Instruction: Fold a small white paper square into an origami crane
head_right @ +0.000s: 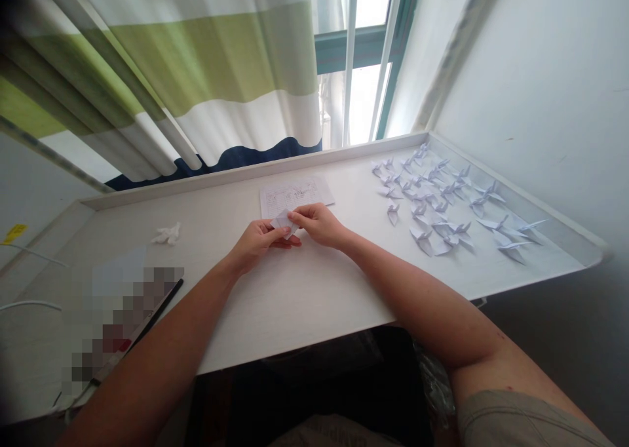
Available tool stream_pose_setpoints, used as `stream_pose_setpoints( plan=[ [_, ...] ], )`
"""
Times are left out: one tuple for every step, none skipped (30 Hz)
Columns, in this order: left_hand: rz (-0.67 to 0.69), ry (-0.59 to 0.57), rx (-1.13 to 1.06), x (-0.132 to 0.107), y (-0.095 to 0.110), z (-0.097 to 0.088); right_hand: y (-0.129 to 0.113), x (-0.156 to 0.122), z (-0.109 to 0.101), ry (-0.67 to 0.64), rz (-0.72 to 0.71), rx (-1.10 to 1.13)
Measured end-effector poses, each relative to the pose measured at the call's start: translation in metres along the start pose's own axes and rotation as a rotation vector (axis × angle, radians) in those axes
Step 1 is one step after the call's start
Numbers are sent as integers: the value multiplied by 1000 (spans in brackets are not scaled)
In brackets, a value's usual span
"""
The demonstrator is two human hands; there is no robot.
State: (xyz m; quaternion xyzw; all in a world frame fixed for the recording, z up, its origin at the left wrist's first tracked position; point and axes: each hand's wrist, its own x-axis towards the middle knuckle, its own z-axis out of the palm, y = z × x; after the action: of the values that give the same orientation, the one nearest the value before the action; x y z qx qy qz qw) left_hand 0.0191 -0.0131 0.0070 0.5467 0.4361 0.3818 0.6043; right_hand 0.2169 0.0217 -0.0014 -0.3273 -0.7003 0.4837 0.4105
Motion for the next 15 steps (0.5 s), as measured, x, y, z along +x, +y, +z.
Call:
stream_pose_setpoints(
  plan=[
    [12, 4, 6, 0, 0, 0, 0, 0, 0, 4, -12, -16],
    [26, 6, 15, 0, 0, 0, -1, -1, 1, 11, -23, -30],
    [41, 4, 24, 1, 0, 0, -2, -1, 2, 22, -34, -46],
    [54, -1, 31, 1, 0, 0, -2, -1, 2, 34, -43, -61],
    [66, -9, 33, 1, 0, 0, -3, -2, 3, 47, -51, -77],
    [75, -19, 31, 1, 0, 0, -3, -2, 4, 58, -57, -90],
    [82, -28, 27, 1, 1, 0, -4, -2, 4, 68, -62, -99],
    [86, -38, 24, 1, 1, 0, -4, -2, 5, 74, -66, -104],
    [87, -48, 24, 1, 1, -1, -4, -2, 5, 76, -69, -106],
    [87, -56, 28, 1, 0, -1, -4, -2, 5, 73, -71, -103],
    [84, -62, 34, 1, 0, -2, -4, -2, 5, 67, -68, -98],
    [81, -66, 39, 1, 0, -3, -4, -2, 5, 58, -63, -90],
    [76, -70, 42, 1, -1, -3, -3, -2, 5, 48, -56, -77],
    [72, -70, 43, 1, -1, -4, -3, -1, 5, 41, -47, -60],
    [68, -66, 42, 1, -1, -4, -3, -1, 5, 38, -39, -39]
  ],
)
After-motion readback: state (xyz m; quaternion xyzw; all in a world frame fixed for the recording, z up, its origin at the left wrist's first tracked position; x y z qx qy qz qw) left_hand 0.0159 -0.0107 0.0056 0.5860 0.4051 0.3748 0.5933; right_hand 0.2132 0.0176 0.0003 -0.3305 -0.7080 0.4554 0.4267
